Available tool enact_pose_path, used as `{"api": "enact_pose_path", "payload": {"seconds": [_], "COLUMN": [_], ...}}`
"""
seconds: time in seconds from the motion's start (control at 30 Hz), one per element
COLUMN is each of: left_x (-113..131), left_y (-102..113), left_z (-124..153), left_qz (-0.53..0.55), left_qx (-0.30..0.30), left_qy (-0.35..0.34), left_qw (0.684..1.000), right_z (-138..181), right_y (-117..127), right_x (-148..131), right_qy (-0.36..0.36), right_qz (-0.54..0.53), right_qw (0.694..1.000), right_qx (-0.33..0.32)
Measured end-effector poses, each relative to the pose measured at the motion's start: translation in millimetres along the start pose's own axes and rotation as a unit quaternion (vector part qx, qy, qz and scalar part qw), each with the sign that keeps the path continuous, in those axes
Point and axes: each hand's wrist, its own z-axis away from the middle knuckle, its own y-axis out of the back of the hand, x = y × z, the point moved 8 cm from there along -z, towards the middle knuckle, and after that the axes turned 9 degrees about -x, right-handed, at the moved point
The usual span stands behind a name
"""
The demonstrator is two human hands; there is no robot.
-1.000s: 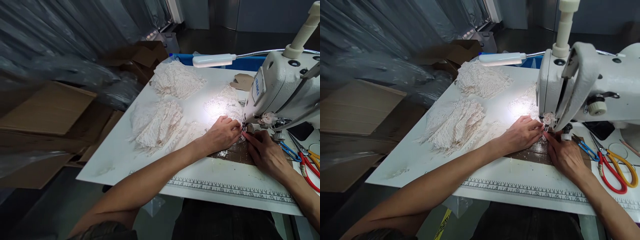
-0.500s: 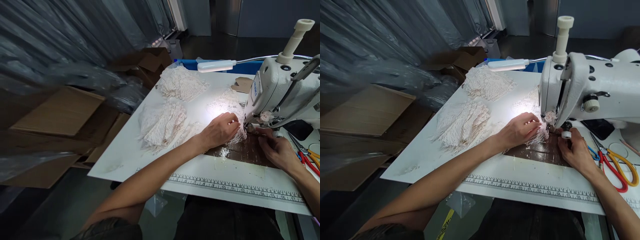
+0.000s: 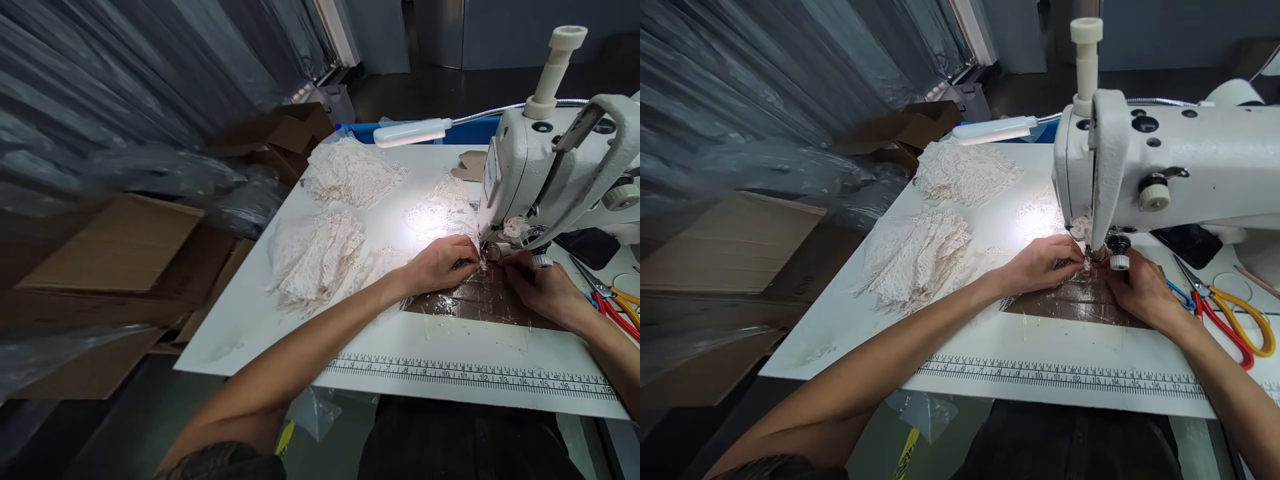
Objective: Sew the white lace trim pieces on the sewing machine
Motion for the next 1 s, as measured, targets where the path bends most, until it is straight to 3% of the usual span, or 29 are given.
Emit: {"api": "enact_pose_path", "payload": {"seconds": [0.23, 0.47, 0.6, 0.77, 0.9, 1.0], "left_x": [1.1, 11.0, 14.5, 13.9, 14.2, 17.4], "left_y": [-0.1, 7.3, 0.3, -9.8, -14.9, -12.9], "left_z": [2.3, 5.7, 4.9, 5.5, 5.4, 5.8], "left_qz": [0.023, -0.033, -0.083, -0.175, -0.235, -0.258], "left_qx": [0.046, 0.118, 0.096, 0.056, 0.031, 0.031], "left_qy": [0.025, 0.005, -0.017, -0.021, -0.017, -0.028], "left_qw": [0.998, 0.992, 0.992, 0.983, 0.971, 0.965], "right_z": [5.4, 6.3, 7.2, 10.6, 15.3, 16.6], "right_y": [-1.6, -3.5, -1.5, 2.8, -2.4, -9.7], "right_x": [2.8, 0.6, -3.8, -15.7, -26.8, -29.4], "right_qy": [-0.010, -0.012, 0.002, 0.076, 0.163, 0.185], "right_qz": [-0.027, -0.043, -0.050, -0.028, 0.059, 0.148], "right_qw": [1.000, 0.999, 0.999, 0.996, 0.981, 0.966], "right_qx": [-0.002, 0.005, 0.017, 0.049, 0.089, 0.107]}}
